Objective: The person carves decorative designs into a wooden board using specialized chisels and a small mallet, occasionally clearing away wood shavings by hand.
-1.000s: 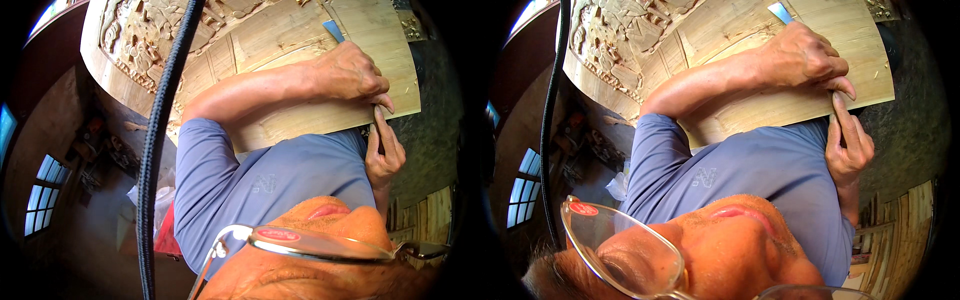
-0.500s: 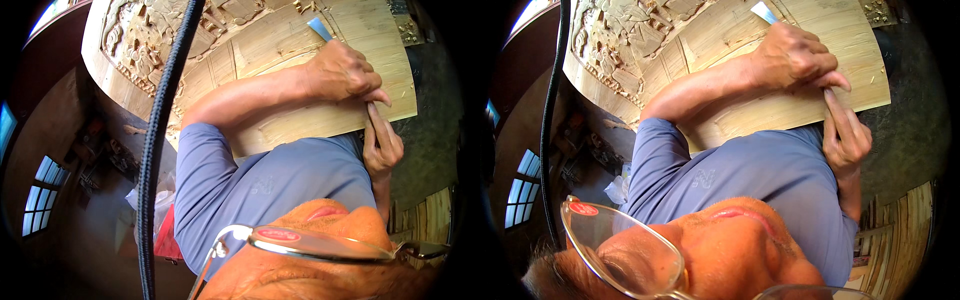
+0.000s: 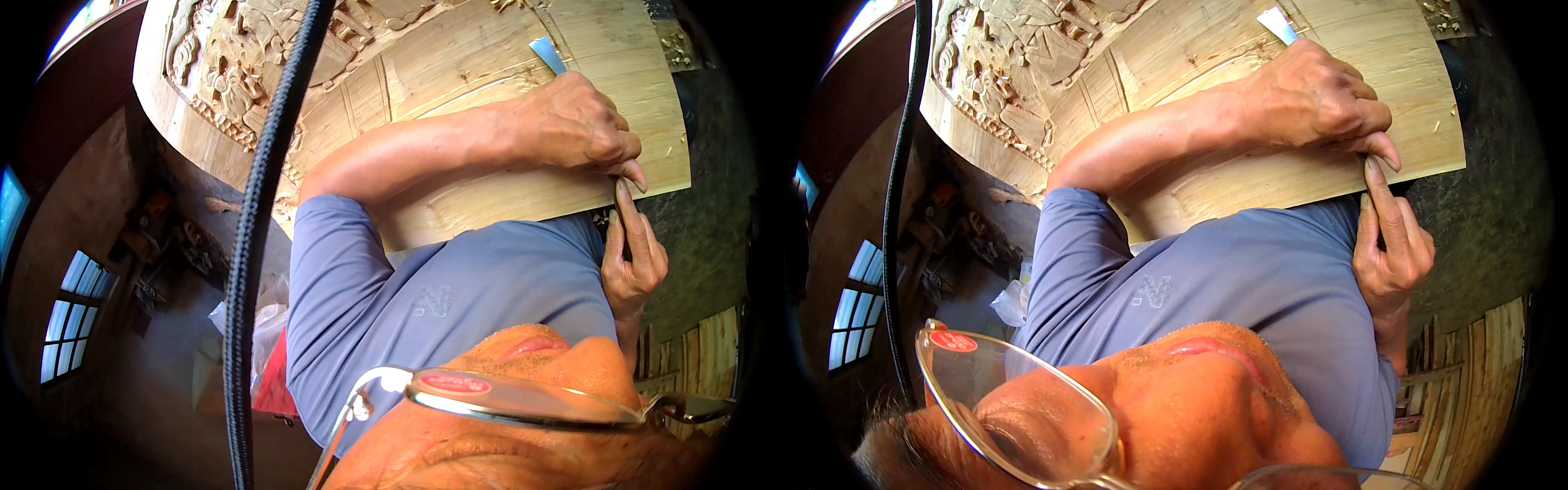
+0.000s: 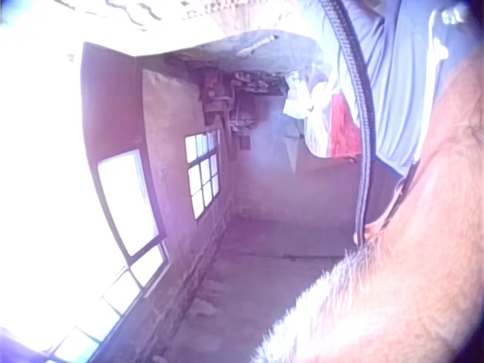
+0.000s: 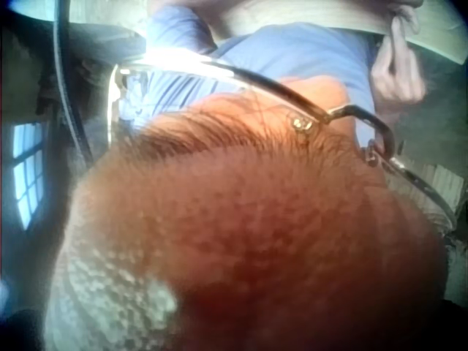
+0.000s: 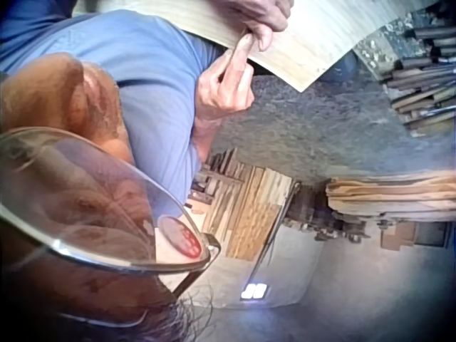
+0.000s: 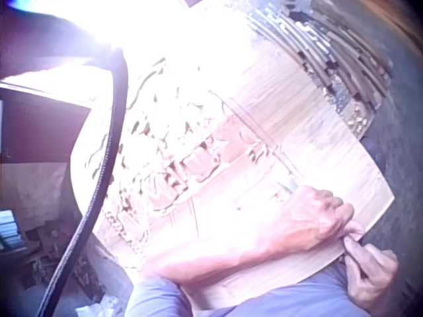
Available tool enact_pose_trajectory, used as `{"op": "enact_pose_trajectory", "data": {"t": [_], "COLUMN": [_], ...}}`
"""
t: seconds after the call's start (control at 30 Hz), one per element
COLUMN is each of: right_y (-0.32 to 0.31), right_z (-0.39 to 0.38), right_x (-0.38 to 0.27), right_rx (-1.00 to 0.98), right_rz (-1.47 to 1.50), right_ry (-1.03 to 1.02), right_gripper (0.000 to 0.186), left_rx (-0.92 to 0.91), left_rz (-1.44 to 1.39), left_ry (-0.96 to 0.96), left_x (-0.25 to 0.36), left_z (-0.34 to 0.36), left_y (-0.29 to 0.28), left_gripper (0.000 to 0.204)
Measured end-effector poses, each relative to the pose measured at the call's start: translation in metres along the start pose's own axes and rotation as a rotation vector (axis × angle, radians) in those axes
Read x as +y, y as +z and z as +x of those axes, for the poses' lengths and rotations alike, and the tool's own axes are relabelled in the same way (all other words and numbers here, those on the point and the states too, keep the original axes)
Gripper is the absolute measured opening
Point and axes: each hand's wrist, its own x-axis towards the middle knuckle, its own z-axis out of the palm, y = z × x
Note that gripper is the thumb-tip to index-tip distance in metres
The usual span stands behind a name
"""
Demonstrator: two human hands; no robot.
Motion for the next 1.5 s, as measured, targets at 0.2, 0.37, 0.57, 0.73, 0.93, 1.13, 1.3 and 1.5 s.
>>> {"op": "enact_pose_trajectory", "data": {"t": [0.2,0.37,0.57,0.73,0.93,1.13,1.3,1.5], "right_y": [0.012,-0.003,0.003,0.007,0.011,0.033,0.04,0.027], "right_z": [0.017,0.007,0.005,0.002,0.001,0.015,0.007,-0.006], "right_x": [-0.004,-0.008,-0.004,-0.002,-0.004,-0.001,0.019,0.038], "right_rx": [0.054,-0.011,-0.017,0.012,0.0,0.075,0.107,0.279], "right_rz": [0.06,0.014,0.031,0.026,0.014,0.06,-0.084,-0.174], "right_ry": [0.002,0.036,0.026,0.011,0.017,-0.02,-0.139,-0.138], "right_gripper": [0.038,0.037,0.038,0.038,0.035,0.035,0.034,0.04], "left_rx": [0.051,0.047,0.007,0.023,0.04,0.136,0.166,0.343], "left_rz": [0.086,-0.025,0.024,0.063,0.114,0.209,0.261,0.124], "left_ry": [-0.025,0.003,-0.035,-0.045,-0.063,-0.105,0.026,0.389], "left_x": [-0.007,-0.003,-0.001,0.0,0.0,-0.006,-0.007,0.005], "left_z": [0.002,0.002,0.0,0.001,-0.004,-0.005,-0.001,0.007], "left_y": [-0.003,0.001,0.002,0.002,0.0,-0.013,-0.02,-0.006], "left_gripper": [0.053,0.054,0.056,0.056,0.056,0.057,0.055,0.039]}}
